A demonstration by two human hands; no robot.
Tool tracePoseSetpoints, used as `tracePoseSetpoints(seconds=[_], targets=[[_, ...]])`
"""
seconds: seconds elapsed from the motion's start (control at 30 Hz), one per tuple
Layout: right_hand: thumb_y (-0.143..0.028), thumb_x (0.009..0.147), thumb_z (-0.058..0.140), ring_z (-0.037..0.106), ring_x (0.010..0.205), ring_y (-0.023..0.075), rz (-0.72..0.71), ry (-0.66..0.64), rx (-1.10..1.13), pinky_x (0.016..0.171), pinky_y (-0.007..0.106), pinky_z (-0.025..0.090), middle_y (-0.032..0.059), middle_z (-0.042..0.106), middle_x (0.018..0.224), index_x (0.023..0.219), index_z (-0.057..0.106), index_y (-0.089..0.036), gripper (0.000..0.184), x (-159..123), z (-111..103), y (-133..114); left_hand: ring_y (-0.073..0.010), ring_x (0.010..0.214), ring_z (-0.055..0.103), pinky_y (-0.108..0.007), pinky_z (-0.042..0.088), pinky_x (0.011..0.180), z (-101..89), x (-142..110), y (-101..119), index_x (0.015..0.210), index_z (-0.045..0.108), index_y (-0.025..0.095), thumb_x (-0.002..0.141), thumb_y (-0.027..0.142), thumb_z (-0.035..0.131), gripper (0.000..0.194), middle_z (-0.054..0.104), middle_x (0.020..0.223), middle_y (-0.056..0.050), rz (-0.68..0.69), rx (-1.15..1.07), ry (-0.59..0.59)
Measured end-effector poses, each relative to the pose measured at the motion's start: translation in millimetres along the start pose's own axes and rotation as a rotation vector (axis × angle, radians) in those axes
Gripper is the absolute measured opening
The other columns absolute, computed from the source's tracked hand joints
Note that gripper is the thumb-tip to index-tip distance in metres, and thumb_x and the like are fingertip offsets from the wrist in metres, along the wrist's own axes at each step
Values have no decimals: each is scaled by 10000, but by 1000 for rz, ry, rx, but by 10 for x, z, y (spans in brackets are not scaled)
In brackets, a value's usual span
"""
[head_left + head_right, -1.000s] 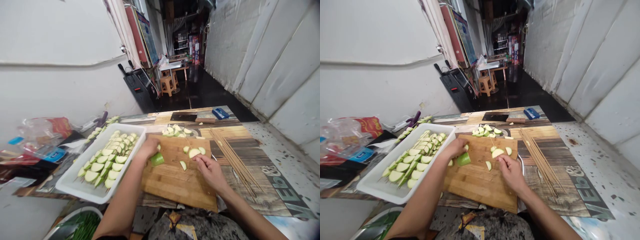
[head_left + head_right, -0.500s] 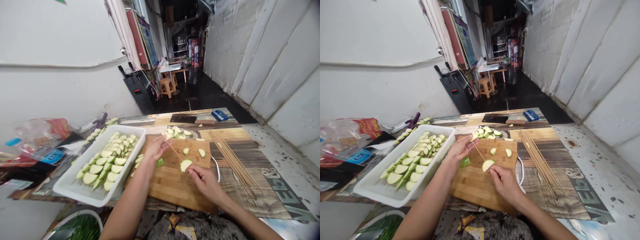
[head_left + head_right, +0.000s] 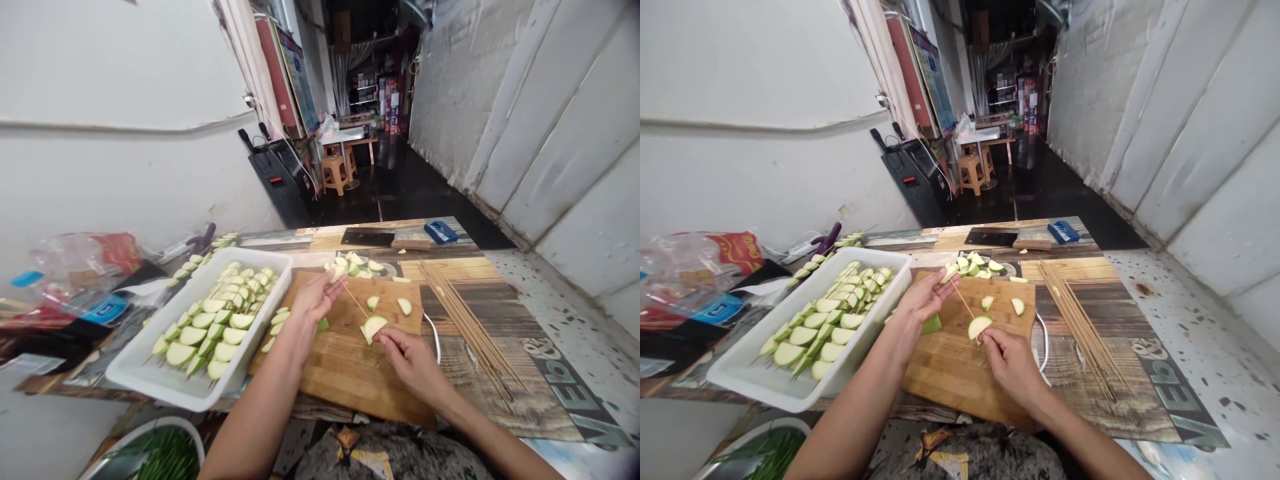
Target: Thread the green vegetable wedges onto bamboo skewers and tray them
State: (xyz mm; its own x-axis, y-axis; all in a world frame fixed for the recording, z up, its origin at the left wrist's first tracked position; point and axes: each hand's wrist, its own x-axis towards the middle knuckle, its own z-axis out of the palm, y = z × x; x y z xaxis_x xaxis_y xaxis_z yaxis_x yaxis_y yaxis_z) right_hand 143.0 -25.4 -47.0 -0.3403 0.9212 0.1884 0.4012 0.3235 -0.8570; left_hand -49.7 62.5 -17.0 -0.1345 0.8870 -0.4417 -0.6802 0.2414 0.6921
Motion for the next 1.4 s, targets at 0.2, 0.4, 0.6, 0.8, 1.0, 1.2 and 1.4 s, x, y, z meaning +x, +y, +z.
tracePoseSetpoints(seconds=[0.2, 0.4, 0.6, 0.8, 1.0, 1.2, 1.4], targets=[[-282, 892, 395, 574, 649, 142, -4, -3, -6, 600, 222, 404, 20, 641, 725, 818, 612, -167, 257, 1, -13, -36, -176, 720, 672, -277, 559, 703, -6, 16, -10, 878, 598, 62, 790, 79, 555, 99, 688, 803, -118, 4, -5, 0], [-289, 891, 398, 592, 697, 153, -2, 1, 6, 630, 224, 418, 24, 648, 744, 809, 612, -170, 259, -17, -11, -36, -175, 721, 670, -251, 562, 672, -11, 20, -14, 868, 595, 57, 784, 78, 563, 92, 686, 791, -118, -31, -38, 8], [-300, 895, 391, 604, 766, 171, -15, 4, 4, 674, 231, 433, 32, 645, 752, 800, 605, -172, 267, -25, -27, -33, -168, 699, 669, -240, 562, 651, 26, 8, -4, 838, 590, 58, 786, 84, 567, 63, 683, 763, -121, -61, -41, 18], [-300, 892, 389, 606, 792, 185, -11, 9, 0, 705, 243, 444, 32, 631, 714, 786, 599, -176, 266, -34, -33, -26, -169, 692, 670, -246, 561, 655, 26, -2, -9, 837, 592, 64, 782, 85, 570, 63, 683, 756, -119, -41, -39, 12], [-313, 893, 383, 596, 781, 187, -14, 12, -17, 701, 249, 444, 23, 593, 652, 725, 577, -184, 287, -32, -31, -21, -163, 689, 668, -235, 555, 645, 14, 10, -14, 819, 595, 68, 787, 90, 565, 49, 683, 747, -115, -36, -28, 10], [-295, 888, 379, 591, 737, 174, -17, 8, -28, 671, 239, 438, 25, 607, 673, 743, 587, -175, 281, -21, -41, -55, -171, 722, 669, -276, 549, 711, 5, -12, -51, 813, 600, 74, 783, 86, 565, 48, 685, 778, -108, 36, 23, -22], [-296, 890, 381, 600, 742, 175, -7, 10, -39, 665, 237, 432, 29, 626, 703, 747, 589, -177, 279, -18, -34, -45, -180, 731, 670, -300, 537, 749, 11, -59, -100, 807, 600, 65, 770, 79, 575, 46, 685, 783, -115, 67, 73, -36]])
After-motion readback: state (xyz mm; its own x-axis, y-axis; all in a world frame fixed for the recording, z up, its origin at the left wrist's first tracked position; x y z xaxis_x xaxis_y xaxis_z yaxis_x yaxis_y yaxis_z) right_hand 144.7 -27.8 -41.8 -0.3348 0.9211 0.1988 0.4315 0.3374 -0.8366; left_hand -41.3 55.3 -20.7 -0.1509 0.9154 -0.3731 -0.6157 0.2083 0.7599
